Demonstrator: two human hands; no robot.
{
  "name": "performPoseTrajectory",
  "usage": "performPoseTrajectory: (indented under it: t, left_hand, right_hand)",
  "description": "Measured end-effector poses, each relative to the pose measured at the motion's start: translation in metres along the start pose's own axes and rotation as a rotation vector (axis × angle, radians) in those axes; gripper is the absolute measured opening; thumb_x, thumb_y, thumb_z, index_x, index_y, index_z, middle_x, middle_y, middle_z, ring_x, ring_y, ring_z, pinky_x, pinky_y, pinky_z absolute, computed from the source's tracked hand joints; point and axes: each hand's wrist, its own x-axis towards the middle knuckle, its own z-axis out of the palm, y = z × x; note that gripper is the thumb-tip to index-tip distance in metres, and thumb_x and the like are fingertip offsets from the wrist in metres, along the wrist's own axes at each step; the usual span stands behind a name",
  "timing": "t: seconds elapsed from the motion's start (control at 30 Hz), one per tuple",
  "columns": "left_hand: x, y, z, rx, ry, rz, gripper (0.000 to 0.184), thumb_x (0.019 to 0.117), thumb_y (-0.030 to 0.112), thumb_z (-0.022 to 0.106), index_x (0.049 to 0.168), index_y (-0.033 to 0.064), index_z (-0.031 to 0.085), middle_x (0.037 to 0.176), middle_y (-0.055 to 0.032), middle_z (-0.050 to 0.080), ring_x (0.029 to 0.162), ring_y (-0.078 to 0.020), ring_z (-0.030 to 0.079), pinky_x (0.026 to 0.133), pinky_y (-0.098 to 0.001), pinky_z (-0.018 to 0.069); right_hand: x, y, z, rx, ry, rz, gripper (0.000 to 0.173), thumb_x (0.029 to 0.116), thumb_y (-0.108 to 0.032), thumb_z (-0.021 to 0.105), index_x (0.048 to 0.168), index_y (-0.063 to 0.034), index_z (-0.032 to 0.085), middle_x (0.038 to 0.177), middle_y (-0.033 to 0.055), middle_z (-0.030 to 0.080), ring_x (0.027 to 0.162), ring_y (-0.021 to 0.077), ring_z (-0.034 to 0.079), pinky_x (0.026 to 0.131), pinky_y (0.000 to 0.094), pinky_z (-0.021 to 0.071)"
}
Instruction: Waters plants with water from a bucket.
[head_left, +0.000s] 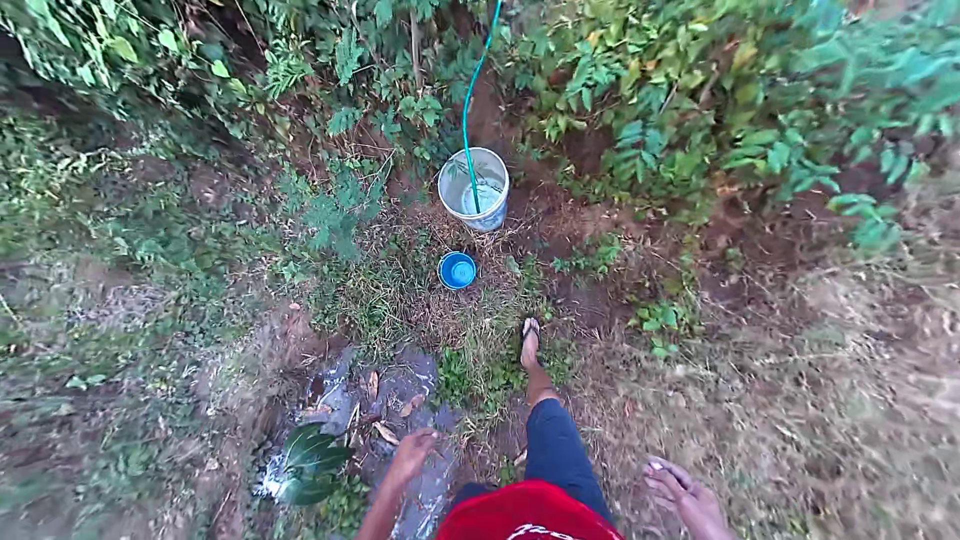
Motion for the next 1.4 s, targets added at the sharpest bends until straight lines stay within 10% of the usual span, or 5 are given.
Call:
performPoseTrajectory:
  t: [0.27,0.57,1.0,1.13,1.4]
  left_hand:
    - [0.118,0.146,0.062,-0.029,0.114,-0.27,0.04,0.1036,0.024,0.059,0.134,-0.0021,0.062,0.12,-0.0238,0.07,0.108,-0.0354,0.069,0.096,-0.0546,0.0542]
    - [0.202,0.337,0.078,-0.23,0.315,-0.037,0.042,0.1006,0.021,0.063,0.139,0.0038,0.061,0.132,-0.017,0.067,0.115,-0.027,0.069,0.103,-0.048,0.0551]
    - [0.277,0.307,0.094,-0.675,0.36,-0.403,0.039,0.1033,0.022,0.06,0.136,0.0003,0.061,0.13,-0.0173,0.068,0.116,-0.0256,0.069,0.104,-0.0452,0.0548]
    - [0.264,0.291,0.104,-0.711,0.391,-0.485,0.038,0.1032,0.024,0.06,0.134,0.0009,0.064,0.127,-0.0176,0.069,0.112,-0.0267,0.069,0.098,-0.0469,0.0556]
    - [0.276,0.313,0.096,-0.869,0.411,-0.562,0.036,0.1046,0.024,0.058,0.133,0.0025,0.063,0.126,-0.017,0.069,0.111,-0.0279,0.069,0.096,-0.05,0.0568]
  right_hand:
    - [0.362,-0.217,0.065,-0.587,-0.271,-0.197,0.036,0.1053,-0.029,0.057,0.125,-0.0013,0.069,0.115,0.0218,0.072,0.105,0.0336,0.07,0.097,0.0554,0.055]
    - [0.508,-0.594,0.344,-0.64,-0.571,-0.529,0.035,0.1072,-0.026,0.053,0.132,-0.0029,0.065,0.122,0.0221,0.069,0.107,0.0351,0.069,0.097,0.0555,0.0549]
    - [0.628,-0.636,0.519,-0.589,-0.447,-0.435,0.048,0.1068,-0.029,0.053,0.147,-0.0048,0.044,0.124,0.021,0.062,0.089,0.0277,0.067,0.077,0.0474,0.0576]
    - [0.587,-0.653,0.522,-0.735,-0.438,-0.635,0.047,0.1098,-0.036,0.045,0.139,0.0006,0.049,0.114,0.0243,0.064,0.088,0.0323,0.068,0.082,0.0524,0.0568]
    - [0.487,-0.709,0.543,-0.324,-0.633,-0.828,0.026,0.1084,-0.028,0.052,0.119,-0.0048,0.053,0.082,0.0,0.063,0.06,0.0066,0.059,0.06,0.025,0.0546]
